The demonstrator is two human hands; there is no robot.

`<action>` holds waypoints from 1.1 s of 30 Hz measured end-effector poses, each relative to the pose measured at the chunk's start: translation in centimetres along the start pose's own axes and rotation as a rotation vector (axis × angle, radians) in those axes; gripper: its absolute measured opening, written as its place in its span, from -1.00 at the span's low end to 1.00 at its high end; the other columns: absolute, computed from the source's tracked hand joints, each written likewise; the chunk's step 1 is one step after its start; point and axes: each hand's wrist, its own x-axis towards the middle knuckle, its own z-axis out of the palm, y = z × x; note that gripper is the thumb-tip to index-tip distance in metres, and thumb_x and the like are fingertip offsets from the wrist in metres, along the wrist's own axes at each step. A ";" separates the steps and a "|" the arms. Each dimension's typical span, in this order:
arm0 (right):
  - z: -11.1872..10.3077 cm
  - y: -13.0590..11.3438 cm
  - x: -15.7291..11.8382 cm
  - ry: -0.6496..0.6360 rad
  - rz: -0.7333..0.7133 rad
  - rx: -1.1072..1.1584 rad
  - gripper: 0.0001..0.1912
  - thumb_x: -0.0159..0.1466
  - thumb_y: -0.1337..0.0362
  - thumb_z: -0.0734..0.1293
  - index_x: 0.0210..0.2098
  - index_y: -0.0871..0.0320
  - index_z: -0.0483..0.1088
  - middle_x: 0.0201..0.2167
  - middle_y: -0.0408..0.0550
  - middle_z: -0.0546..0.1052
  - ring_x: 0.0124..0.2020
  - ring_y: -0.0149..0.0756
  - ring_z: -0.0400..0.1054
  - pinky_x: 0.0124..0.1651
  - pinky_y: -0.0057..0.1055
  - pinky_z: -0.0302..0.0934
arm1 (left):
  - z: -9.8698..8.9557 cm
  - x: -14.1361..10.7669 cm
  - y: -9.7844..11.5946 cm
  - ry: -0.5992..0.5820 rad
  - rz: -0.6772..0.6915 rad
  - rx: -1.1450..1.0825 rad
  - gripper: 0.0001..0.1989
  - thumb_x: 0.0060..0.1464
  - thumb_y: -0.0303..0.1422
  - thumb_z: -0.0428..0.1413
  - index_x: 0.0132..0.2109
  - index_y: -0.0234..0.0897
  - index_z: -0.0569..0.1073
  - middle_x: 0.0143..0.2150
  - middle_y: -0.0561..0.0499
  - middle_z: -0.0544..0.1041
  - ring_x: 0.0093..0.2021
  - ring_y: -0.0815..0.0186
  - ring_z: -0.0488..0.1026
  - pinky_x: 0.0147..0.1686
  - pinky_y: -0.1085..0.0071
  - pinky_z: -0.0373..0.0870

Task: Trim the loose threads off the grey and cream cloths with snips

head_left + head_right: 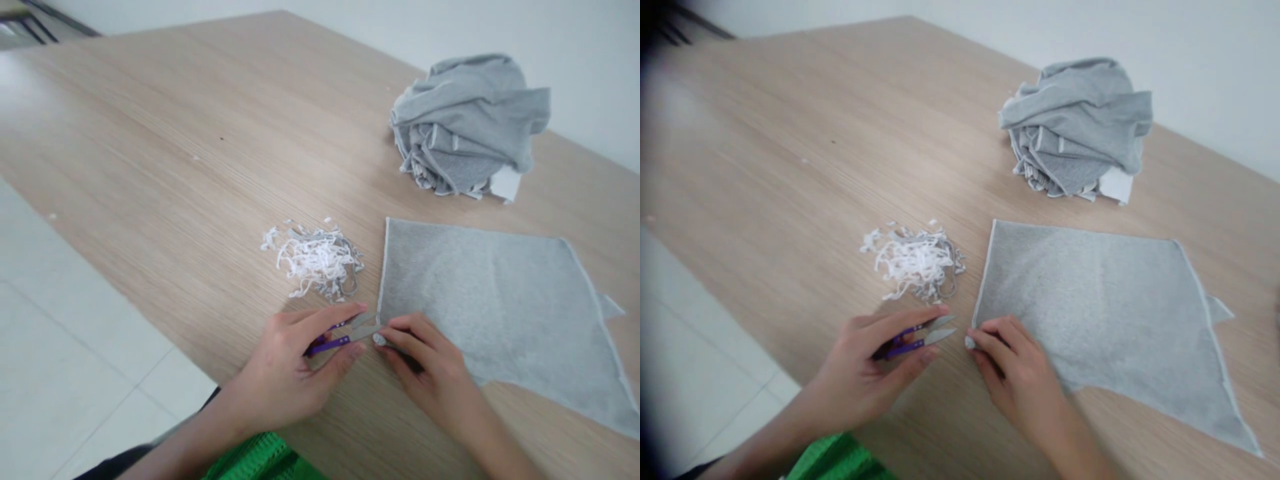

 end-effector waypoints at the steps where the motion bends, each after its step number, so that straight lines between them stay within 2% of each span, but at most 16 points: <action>1: -0.2 0.0 0.0 0.026 0.010 0.036 -0.75 0.39 0.43 0.34 -0.01 0.06 0.55 -0.16 -0.02 0.61 -0.16 -0.32 0.54 -0.12 -0.42 0.49 | 0.0 0.0 0.1 -0.011 -0.012 -0.013 -0.69 0.27 -0.34 0.22 0.15 -0.17 0.55 -0.09 0.07 0.73 -0.26 0.42 0.68 -0.26 0.61 0.57; 7: -1.3 -0.1 0.0 0.167 0.207 0.265 -0.75 0.33 0.43 0.42 -0.10 -0.02 0.65 -0.21 -0.08 0.66 -0.25 -0.34 0.58 -0.24 -0.48 0.48 | 0.3 0.9 1.9 -0.149 -0.122 -0.102 -0.69 0.29 -0.32 0.21 0.15 -0.07 0.55 -0.19 0.16 0.72 -0.43 0.46 0.59 -0.42 0.57 0.50; 11: -1.7 0.2 0.0 0.245 0.233 0.444 -0.75 0.30 0.42 0.47 -0.12 -0.05 0.67 -0.24 -0.09 0.68 -0.27 -0.33 0.59 -0.28 -0.48 0.48 | 1.1 2.0 3.4 -0.231 -0.101 -0.197 -0.64 0.31 -0.35 0.20 0.21 0.02 0.49 -0.13 0.23 0.71 -0.36 0.50 0.60 -0.32 0.63 0.53; 14: -1.8 0.5 0.2 0.268 0.243 0.573 -0.74 0.28 0.42 0.49 -0.13 -0.07 0.68 -0.26 -0.12 0.69 -0.27 -0.36 0.60 -0.26 -0.51 0.48 | 2.0 2.7 3.9 -0.219 -0.057 -0.168 -0.63 0.30 -0.35 0.21 0.22 -0.05 0.50 -0.14 0.20 0.71 -0.39 0.50 0.59 -0.30 0.62 0.55; 19: -2.0 0.6 0.5 0.295 0.282 0.731 -0.78 0.26 0.39 0.53 -0.17 -0.08 0.69 -0.31 -0.15 0.69 -0.31 -0.41 0.58 -0.27 -0.54 0.46 | 2.9 2.9 3.5 -0.174 -0.009 -0.056 -0.63 0.31 -0.34 0.19 0.23 -0.15 0.49 -0.19 0.10 0.71 -0.44 0.48 0.56 -0.37 0.63 0.53; 26: -2.4 0.6 0.5 0.268 0.325 0.820 -0.74 0.26 0.39 0.53 -0.14 -0.12 0.69 -0.29 -0.17 0.70 -0.32 -0.43 0.58 -0.30 -0.54 0.46 | 3.0 2.6 3.0 -0.202 0.011 -0.079 -0.59 0.31 -0.36 0.20 0.27 -0.14 0.44 -0.17 0.12 0.68 -0.33 0.51 0.60 -0.19 0.70 0.54; 33: -2.4 0.6 0.6 0.271 0.333 0.840 -0.80 0.27 0.36 0.53 -0.16 -0.08 0.70 -0.29 -0.10 0.70 -0.33 -0.36 0.59 -0.32 -0.48 0.49 | 3.3 2.7 3.1 -0.224 0.018 -0.101 -0.60 0.32 -0.38 0.19 0.26 -0.23 0.45 -0.21 0.06 0.67 -0.39 0.48 0.58 -0.37 0.63 0.50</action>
